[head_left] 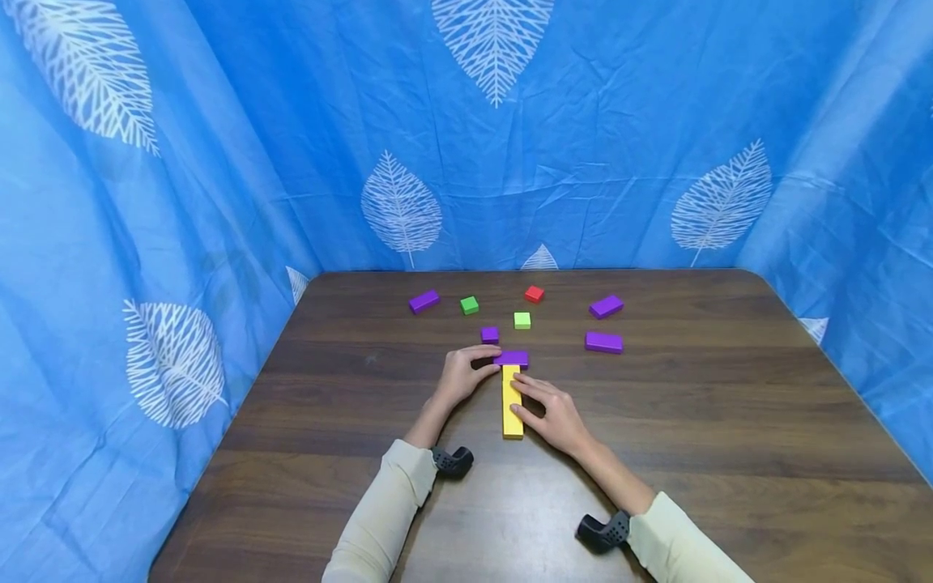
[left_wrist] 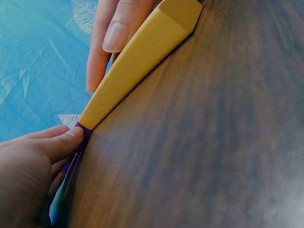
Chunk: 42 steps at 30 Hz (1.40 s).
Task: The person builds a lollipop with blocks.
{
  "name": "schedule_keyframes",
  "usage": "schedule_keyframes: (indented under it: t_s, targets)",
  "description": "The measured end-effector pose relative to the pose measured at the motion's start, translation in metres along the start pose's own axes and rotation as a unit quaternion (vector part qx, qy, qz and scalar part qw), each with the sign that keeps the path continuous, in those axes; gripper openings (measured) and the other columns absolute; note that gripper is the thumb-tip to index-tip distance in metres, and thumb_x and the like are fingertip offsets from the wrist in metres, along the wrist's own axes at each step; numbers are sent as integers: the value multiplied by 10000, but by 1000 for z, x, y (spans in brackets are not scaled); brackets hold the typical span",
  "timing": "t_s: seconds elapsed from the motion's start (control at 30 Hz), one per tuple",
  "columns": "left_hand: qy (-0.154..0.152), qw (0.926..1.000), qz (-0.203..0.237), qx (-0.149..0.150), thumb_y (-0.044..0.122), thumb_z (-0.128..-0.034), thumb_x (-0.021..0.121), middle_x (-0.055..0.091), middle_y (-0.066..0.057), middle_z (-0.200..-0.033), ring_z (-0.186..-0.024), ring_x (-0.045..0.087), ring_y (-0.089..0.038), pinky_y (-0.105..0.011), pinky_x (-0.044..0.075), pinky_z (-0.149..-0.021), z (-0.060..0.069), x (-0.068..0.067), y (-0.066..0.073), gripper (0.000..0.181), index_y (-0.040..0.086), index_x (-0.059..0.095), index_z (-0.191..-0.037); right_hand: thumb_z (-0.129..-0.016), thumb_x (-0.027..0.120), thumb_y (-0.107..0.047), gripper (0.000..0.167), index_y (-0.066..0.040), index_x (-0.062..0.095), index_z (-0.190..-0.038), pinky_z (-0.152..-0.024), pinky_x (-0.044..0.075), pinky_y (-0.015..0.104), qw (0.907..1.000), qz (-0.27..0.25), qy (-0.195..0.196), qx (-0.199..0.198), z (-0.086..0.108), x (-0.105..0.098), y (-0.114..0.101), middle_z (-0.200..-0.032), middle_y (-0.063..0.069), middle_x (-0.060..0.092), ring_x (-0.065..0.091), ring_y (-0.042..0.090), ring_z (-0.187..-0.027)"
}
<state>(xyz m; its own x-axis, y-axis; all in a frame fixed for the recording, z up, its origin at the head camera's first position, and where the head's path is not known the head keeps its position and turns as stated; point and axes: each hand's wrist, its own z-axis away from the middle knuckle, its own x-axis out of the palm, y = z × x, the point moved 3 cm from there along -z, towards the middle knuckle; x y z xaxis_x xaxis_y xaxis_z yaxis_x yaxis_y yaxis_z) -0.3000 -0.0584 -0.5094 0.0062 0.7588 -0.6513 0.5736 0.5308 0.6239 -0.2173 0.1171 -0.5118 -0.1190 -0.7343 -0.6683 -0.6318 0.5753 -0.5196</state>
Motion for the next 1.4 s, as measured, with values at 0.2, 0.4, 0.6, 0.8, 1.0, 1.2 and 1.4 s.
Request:
schedule_keyframes:
  t_s: [0.2, 0.4, 0.6, 0.8, 1.0, 1.2, 1.4]
  targets:
    - [-36, 10000, -9, -39, 159, -817, 711, 660, -29, -1104, -1054, 597, -155, -277, 422, -947, 0, 0, 0, 248, 91, 710, -1056, -829, 697, -223, 392, -26, 639, -1163, -915, 445, 444, 10000, 36, -35, 52, 0, 0, 0, -1242, 107, 577, 548, 294, -1116]
    - [97, 9999, 106, -31, 170, -799, 731, 664, -27, -1093, -1054, 597, -156, -283, 425, -945, 0, -3, 0, 233, 90, 723, -1018, -828, 697, -227, 392, -28, 640, -1162, -921, 441, 436, 10000, 73, -15, -10, 0, 1, 0, -1239, 108, 579, 549, 287, -1116]
    - [946, 9942, 441, -244, 172, -800, 731, 683, -41, -1031, -1007, 619, -168, -296, 471, -888, -11, -16, -4, 200, 75, 729, -975, -815, 708, -206, 397, -18, 640, -1157, -904, 449, 453, 9998, -15, 92, -168, -2, 1, 0, -1230, 120, 583, 555, 296, -1104]
    - [1154, 9904, 436, -616, 152, -821, 709, 687, -70, -1016, -1004, 622, -193, -302, 477, -877, -30, -24, -14, 231, 54, 710, -1030, -809, 713, -199, 391, -24, 646, -1152, -916, 444, 435, 9998, -42, 119, -125, -4, 0, 3, -1226, 106, 589, 555, 286, -1107]
    - [481, 9938, 253, -970, 159, -835, 695, 661, -55, -1100, -1066, 590, -180, -289, 448, -917, -37, -19, -27, 284, 61, 682, -1102, -814, 708, -212, 382, -36, 651, -1148, -927, 436, 427, 10000, -50, 55, -59, -4, 0, 4, -1229, 97, 588, 550, 277, -1115]
    - [156, 9955, 0, -935, 160, -838, 688, 668, -57, -1078, -1051, 598, -188, -300, 455, -909, -40, -13, -27, 264, 70, 692, -1087, -817, 705, -220, 388, -40, 647, -1156, -930, 434, 428, 10000, -59, 26, 3, -2, 1, 2, -1237, 92, 583, 547, 280, -1119]
    - [-43, 9975, 70, -701, 172, -832, 697, 676, -59, -1055, -1034, 609, -191, -299, 461, -900, -45, -6, -15, 251, 79, 704, -1065, -813, 710, -208, 392, -33, 645, -1158, -932, 433, 424, 10000, -62, 44, 3, -1, 1, 2, -1237, 94, 583, 550, 282, -1115]
